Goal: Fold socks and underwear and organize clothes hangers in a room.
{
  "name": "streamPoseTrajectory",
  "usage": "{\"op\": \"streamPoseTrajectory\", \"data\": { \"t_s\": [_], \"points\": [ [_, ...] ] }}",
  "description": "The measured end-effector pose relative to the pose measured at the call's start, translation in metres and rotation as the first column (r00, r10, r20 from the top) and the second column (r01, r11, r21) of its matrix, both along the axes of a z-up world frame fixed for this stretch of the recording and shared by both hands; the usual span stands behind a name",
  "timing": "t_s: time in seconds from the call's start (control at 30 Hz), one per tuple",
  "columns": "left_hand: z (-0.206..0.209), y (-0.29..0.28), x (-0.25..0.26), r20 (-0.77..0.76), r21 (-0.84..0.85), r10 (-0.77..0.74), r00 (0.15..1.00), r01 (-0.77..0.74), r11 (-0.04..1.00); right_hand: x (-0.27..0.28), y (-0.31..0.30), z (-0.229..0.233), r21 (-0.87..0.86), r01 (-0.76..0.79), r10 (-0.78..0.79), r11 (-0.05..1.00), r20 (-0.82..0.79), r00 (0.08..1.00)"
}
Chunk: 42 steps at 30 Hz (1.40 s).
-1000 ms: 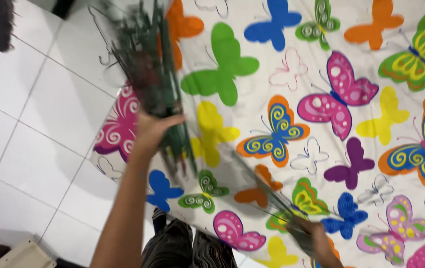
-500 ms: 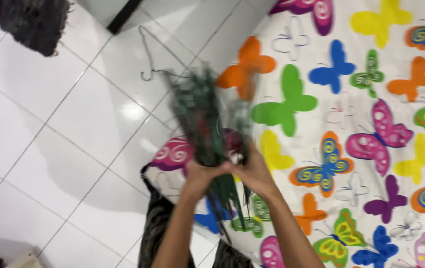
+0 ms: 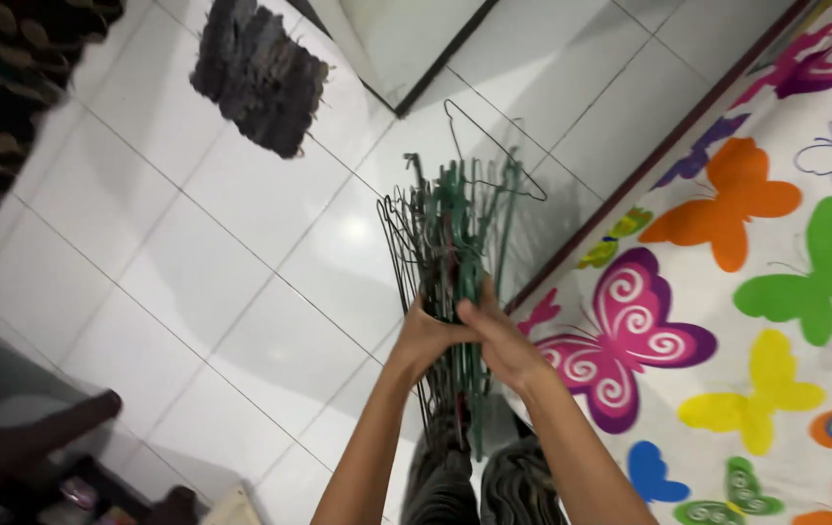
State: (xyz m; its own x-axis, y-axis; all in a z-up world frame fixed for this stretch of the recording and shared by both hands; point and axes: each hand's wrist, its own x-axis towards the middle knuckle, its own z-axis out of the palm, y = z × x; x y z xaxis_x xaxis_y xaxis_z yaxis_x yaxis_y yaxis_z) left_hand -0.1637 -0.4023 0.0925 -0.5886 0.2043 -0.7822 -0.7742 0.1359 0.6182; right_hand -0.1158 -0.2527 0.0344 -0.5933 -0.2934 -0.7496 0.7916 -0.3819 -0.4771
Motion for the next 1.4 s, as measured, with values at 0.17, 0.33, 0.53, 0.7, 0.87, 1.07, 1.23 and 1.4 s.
{"op": "streamPoseTrajectory", "data": {
  "t_s": [0.17,0.33,0.53,0.7,0.87,1.07,1.23,1.4],
  "points": [
    [-0.063,-0.039,-0.056,0.058,-0.078,-0.123,0.991,0.127,0.989,-0.087,-0.043,-0.016,0.217,-0.339,0.313,0.915,0.146,0.938],
    [-0.144,-0.039,-0.091,0.26,-0.05,-0.066,0.963,0.082,0.995,-0.143,-0.047,-0.081,0.368,-0.489,0.485,0.79,0.111,0.867],
    [-0.208,-0.005,-0.158,0.398,-0.047,0.204,0.894,-0.202,0.978,-0.199,0.041,-0.195,0.46,-0.518,0.602,0.722,-0.048,0.797],
    [-0.257,0.019,-0.21,0.384,-0.062,0.181,0.905,-0.17,0.984,-0.219,0.123,-0.298,0.837,-0.117,-0.092,0.535,0.196,0.976],
    [-0.321,0.031,-0.242,0.321,-0.067,0.064,0.945,-0.045,0.997,-0.159,0.109,-0.532,0.924,-0.206,0.443,0.322,0.046,0.895],
    [-0.38,0.069,-0.287,0.346,-0.155,-0.093,0.934,0.154,0.976,-0.165,0.045,-0.612,0.98,-0.187,0.703,-0.072,0.183,0.687],
    [-0.389,0.099,-0.325,0.344,-0.166,-0.232,0.91,0.302,0.939,-0.123,0.051,-0.613,0.84,-0.515,0.675,0.171,0.281,0.682],
    [-0.345,0.133,-0.358,0.174,-0.059,-0.286,0.942,0.299,0.952,-0.091,0.128,-0.571,0.916,0.045,-0.273,0.399,0.072,0.959]
  ]
}}
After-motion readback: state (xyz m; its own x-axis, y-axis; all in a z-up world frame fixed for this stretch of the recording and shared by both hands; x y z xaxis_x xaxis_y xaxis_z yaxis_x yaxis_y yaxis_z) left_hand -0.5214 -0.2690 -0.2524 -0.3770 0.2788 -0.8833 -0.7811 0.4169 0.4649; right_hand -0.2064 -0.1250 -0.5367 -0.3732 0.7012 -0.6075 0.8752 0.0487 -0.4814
